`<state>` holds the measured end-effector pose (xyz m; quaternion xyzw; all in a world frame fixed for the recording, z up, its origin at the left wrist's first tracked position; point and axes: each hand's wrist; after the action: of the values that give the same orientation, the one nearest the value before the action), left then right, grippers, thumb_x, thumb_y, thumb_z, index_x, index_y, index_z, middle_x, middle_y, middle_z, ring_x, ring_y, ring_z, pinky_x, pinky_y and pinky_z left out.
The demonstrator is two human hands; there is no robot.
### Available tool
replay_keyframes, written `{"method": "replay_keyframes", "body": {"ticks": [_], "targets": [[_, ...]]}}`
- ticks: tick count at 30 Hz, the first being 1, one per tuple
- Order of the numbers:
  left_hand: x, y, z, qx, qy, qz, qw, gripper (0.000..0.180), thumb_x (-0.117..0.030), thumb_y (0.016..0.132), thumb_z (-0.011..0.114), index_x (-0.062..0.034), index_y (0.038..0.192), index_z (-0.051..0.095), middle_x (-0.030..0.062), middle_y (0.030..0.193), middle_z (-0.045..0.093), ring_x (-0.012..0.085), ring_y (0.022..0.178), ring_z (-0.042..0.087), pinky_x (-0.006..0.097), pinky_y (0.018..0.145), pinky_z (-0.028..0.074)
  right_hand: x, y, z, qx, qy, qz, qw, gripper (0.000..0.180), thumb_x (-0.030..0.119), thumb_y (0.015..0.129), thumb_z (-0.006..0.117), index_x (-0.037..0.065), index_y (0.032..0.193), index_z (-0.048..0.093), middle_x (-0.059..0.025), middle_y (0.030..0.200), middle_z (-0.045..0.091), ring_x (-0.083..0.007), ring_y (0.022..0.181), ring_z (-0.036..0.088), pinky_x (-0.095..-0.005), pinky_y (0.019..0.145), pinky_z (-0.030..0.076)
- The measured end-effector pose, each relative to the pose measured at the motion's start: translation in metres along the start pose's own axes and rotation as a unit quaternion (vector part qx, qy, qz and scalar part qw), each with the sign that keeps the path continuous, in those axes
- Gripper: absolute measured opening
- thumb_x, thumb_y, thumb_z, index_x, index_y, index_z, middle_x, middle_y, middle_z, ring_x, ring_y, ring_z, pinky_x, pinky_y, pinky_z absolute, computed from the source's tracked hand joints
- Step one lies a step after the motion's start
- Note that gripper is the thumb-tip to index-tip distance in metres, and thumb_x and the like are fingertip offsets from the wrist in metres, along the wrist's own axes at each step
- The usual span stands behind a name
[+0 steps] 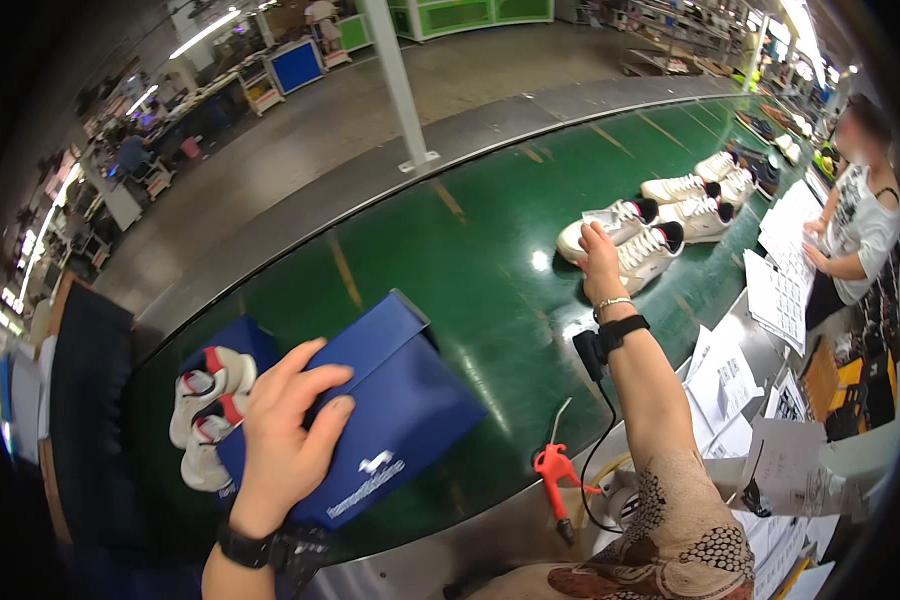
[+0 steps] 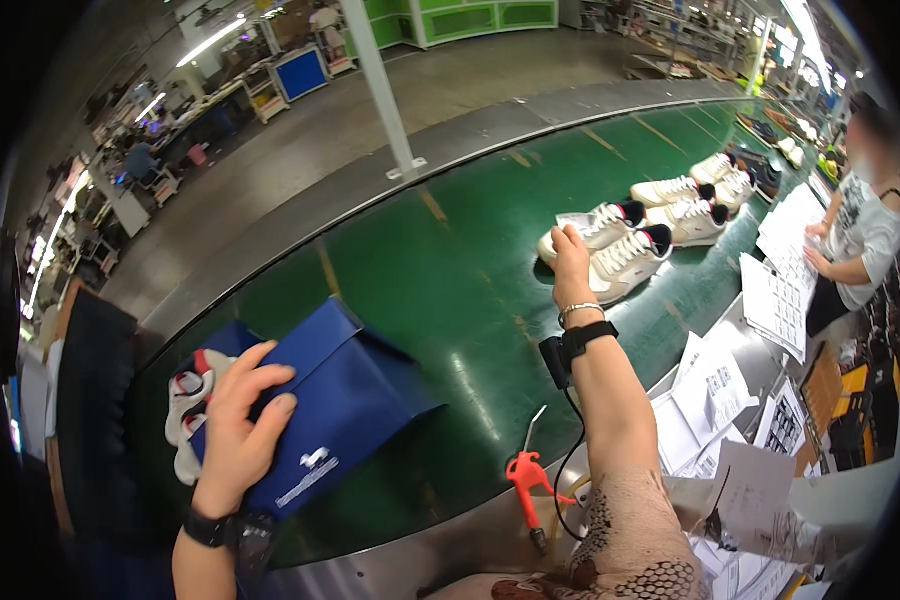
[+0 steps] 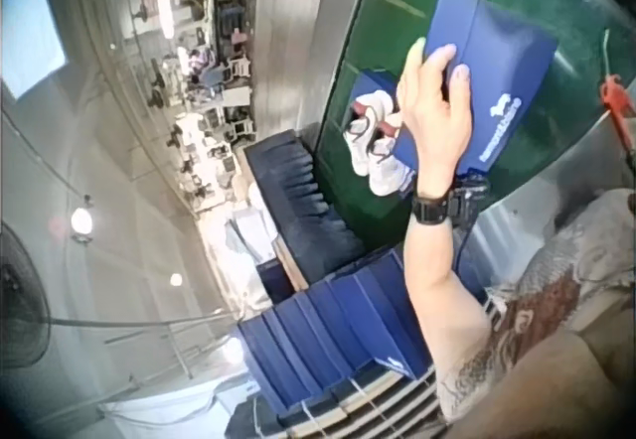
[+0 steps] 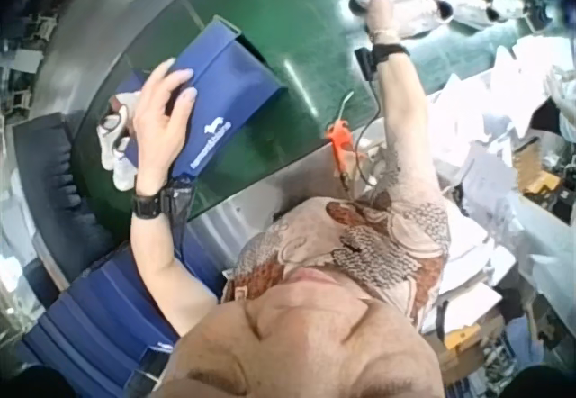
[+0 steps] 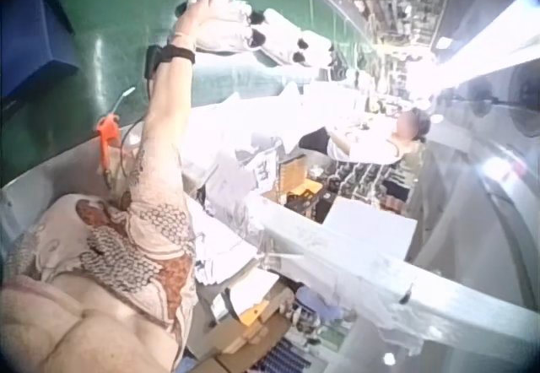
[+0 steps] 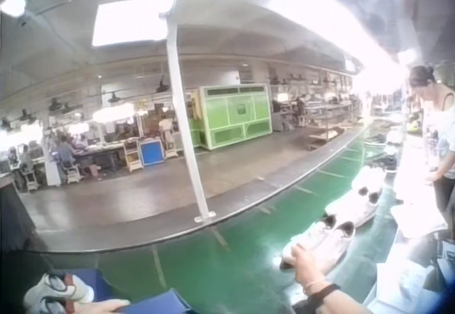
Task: The person labels blue boxes by hand, places pairs of shoes on top, and sprays them with an air duster before stacking the boxes. They also clear plastic scraps from the workspace and secure a stack of boxes with plastic straps.
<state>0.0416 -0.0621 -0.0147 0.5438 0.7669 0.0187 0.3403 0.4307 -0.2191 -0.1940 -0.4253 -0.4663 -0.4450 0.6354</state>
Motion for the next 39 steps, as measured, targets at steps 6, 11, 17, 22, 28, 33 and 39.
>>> {"method": "replay_keyframes", "body": {"ticks": [6,11,17,22,28,33,39], "targets": [[-0.014,-0.003,-0.001,0.042,0.024,0.058,0.997,0.034,-0.033,0.078,0.061,-0.0125,0.105,0.064,0.0099,0.124,0.051,0.0265,0.114,0.047,0.041,0.097,0.029,0.096,-0.176,0.072,0.298,0.018,-0.182,0.937,0.061,0.029,0.091,0.049,0.01,0.141,0.02,-0.011,0.122,0.052,-0.0203,0.112,0.049,-0.0331,0.094,0.035],[-0.022,-0.013,0.002,0.028,-0.027,0.01,0.999,0.037,-0.043,0.081,0.057,-0.0129,0.101,0.066,0.0078,0.122,0.053,0.0238,0.117,0.044,0.05,0.102,0.017,0.116,-0.278,0.059,0.428,-0.075,-0.344,0.833,0.062,0.018,0.083,0.064,-0.001,0.131,0.031,-0.0174,0.111,0.055,-0.0229,0.106,0.053,-0.032,0.092,0.04],[-0.041,-0.028,0.016,-0.062,-0.139,-0.028,0.988,0.018,-0.031,0.076,0.068,-0.0133,0.077,0.068,-0.0017,0.104,0.062,0.02,0.114,0.046,0.054,0.103,0.006,0.108,-0.316,0.046,0.406,-0.15,-0.436,0.789,0.064,0.014,0.074,0.07,0.0,0.128,0.038,-0.0184,0.114,0.054,-0.0338,0.099,0.055,-0.0374,0.087,0.043],[-0.052,-0.043,0.023,-0.067,-0.122,-0.004,0.99,0.015,-0.028,0.076,0.067,-0.0125,0.075,0.066,-0.0035,0.1,0.062,0.0186,0.114,0.045,0.053,0.103,0.005,0.12,-0.334,0.033,0.313,-0.243,-0.377,0.837,0.069,0.018,0.072,0.071,0.002,0.13,0.038,-0.0155,0.097,0.062,-0.0323,0.089,0.059,-0.0361,0.079,0.047],[-0.053,-0.05,0.023,-0.067,-0.118,0.025,0.99,0.014,-0.026,0.075,0.068,-0.0126,0.071,0.064,-0.0047,0.099,0.061,0.0189,0.116,0.044,0.052,0.103,0.006,0.116,-0.305,0.026,0.221,-0.174,-0.314,0.907,0.067,0.018,0.073,0.072,0.002,0.129,0.039,-0.0091,0.091,0.063,-0.0183,0.083,0.061,-0.0275,0.071,0.048],[-0.058,-0.055,0.025,-0.047,-0.087,0.048,0.994,0.018,-0.028,0.072,0.07,-0.0128,0.068,0.062,-0.0049,0.097,0.061,0.0212,0.115,0.045,0.053,0.103,0.007,0.127,-0.291,0.023,0.347,-0.038,-0.111,0.931,0.033,-0.001,0.08,0.063,0.0,0.112,0.054,0.003,0.082,0.051,-0.0024,0.072,0.047,-0.0156,0.066,0.042],[-0.063,-0.053,0.032,-0.039,0.023,0.044,0.998,0.023,-0.03,0.066,0.073,-0.0125,0.058,0.061,-0.0038,0.099,0.06,0.0235,0.115,0.043,0.053,0.102,0.009,0.116,-0.277,0.02,0.321,-0.149,-0.156,0.922,0.026,0.006,0.073,0.07,-0.001,0.097,0.06,0.002,0.072,0.056,-0.003,0.065,0.05,-0.0179,0.06,0.044]]}}
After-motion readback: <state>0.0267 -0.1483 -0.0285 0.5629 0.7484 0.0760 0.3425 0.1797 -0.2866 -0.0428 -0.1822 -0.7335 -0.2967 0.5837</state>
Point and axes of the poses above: each hand's wrist, its own y-axis towards the middle knuckle, its own z-axis out of the palm, x = y × z
